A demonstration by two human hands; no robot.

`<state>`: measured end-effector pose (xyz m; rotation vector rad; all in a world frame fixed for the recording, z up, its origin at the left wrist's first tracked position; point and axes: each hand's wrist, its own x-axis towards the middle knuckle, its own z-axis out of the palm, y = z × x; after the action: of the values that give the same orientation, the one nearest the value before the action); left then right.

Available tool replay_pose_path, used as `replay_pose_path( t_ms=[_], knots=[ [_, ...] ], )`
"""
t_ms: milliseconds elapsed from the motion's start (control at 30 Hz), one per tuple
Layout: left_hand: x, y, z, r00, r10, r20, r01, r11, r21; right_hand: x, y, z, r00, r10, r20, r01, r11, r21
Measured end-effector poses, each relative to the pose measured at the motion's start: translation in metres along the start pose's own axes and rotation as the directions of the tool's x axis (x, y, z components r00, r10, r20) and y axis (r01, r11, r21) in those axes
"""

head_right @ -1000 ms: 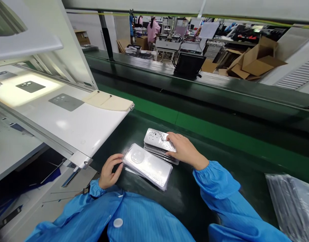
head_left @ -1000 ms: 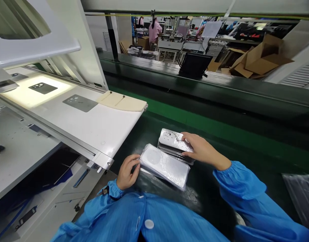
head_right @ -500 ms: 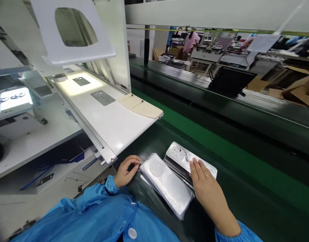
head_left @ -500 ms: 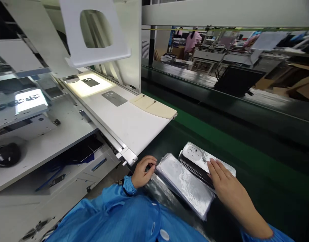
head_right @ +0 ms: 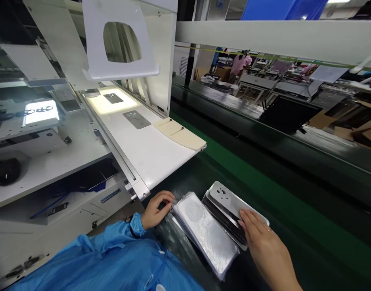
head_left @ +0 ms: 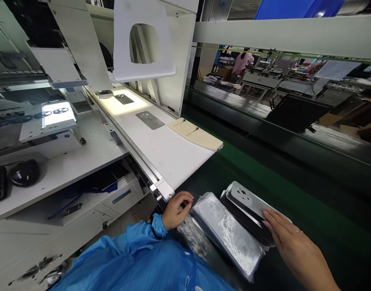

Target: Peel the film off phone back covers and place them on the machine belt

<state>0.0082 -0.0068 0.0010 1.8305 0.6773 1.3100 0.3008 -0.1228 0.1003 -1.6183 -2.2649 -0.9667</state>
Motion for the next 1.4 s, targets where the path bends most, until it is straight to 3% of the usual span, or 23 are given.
replay_pose_path(
  t_ms=[100, 200, 333, 400, 467, 567, 700, 933, 1400],
  knots=[
    [0.0, 0.0, 0.0, 1.0, -0.019, -0.005, 0.019, 1.0, -0.024, 0.019, 0.001, -0.02, 0.993, 0.066, -0.1, -0.072, 0.996, -0.058],
    [0.0, 0.0, -0.001, 0.999, -0.031, 0.007, 0.032, 0.998, -0.057, 0.056, -0.01, -0.039, 0.969, 0.101, -0.226, -0.125, 0.988, -0.092],
    [-0.001, -0.001, -0.002, 0.999, -0.048, 0.019, 0.05, 0.997, -0.066, 0.134, -0.048, -0.039, 0.967, -0.003, -0.254, 0.015, 0.999, 0.043],
    [-0.002, -0.002, -0.002, 0.998, -0.066, 0.02, 0.067, 0.996, -0.057, 0.177, -0.073, -0.028, 0.983, -0.066, -0.173, 0.089, 0.988, 0.13],
    [-0.003, -0.004, -0.002, 0.996, -0.085, 0.023, 0.086, 0.995, -0.052, 0.216, -0.096, -0.013, 0.997, -0.066, 0.044, 0.056, 0.98, 0.192],
    [-0.003, -0.006, -0.002, 0.995, -0.093, 0.035, 0.095, 0.993, -0.065, 0.253, -0.123, 0.004, 0.941, -0.044, 0.336, -0.044, 0.967, 0.25],
    [-0.003, -0.008, -0.004, 0.996, -0.076, 0.047, 0.08, 0.994, -0.071, 0.263, -0.139, 0.012, 0.901, -0.078, 0.427, -0.064, 0.949, 0.309],
    [-0.004, -0.01, -0.003, 0.992, -0.089, 0.093, 0.099, 0.989, -0.107, 0.264, -0.138, 0.014, 0.852, -0.008, 0.524, -0.193, 0.925, 0.327],
    [-0.003, -0.011, -0.003, 0.994, -0.071, 0.086, 0.08, 0.991, -0.106, 0.265, -0.135, 0.02, 0.85, 0.021, 0.527, -0.215, 0.926, 0.311]
  ],
)
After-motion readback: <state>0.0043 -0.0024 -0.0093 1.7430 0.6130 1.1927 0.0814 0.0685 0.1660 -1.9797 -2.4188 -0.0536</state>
